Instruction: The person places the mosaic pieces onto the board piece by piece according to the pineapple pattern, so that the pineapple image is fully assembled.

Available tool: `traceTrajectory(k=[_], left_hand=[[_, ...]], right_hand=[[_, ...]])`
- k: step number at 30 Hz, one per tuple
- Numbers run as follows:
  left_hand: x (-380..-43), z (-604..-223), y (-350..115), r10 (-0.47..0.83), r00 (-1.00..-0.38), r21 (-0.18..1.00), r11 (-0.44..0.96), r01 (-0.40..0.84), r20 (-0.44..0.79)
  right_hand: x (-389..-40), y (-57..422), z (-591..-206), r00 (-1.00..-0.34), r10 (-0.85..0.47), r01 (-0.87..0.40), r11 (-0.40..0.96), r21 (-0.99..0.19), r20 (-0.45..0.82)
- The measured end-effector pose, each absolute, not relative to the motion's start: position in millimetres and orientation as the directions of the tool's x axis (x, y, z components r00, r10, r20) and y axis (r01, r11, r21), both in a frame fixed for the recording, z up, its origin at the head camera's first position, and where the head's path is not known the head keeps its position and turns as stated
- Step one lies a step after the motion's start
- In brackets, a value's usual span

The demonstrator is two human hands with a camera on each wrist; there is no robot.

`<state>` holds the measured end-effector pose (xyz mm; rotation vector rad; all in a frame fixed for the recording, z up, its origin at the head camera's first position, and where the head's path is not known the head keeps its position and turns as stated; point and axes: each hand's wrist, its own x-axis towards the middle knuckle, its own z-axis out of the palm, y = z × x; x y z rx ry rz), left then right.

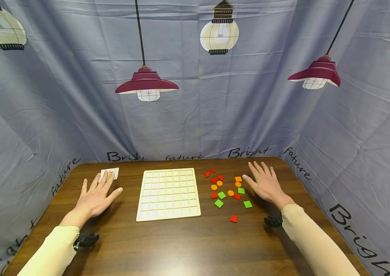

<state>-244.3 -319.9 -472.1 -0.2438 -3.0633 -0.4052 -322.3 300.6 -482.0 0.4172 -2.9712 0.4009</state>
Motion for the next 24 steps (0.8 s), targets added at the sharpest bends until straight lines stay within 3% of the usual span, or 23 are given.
traceTrajectory(k=[10,24], left_hand=[[-239,-480,-305,0.317,-0.94,0.419,0.842,0.339,0.125],[-236,-495,-281,0.448,-0.889,0.543,0.724,0.426,0.1]], right_hand=[[-339,270,-481,-0.934,-0.328,-0.356,0.876,-0.326,0.139],[-353,231,-490,-0.911,-0.391,-0.411,0.834,-0.368,0.133]])
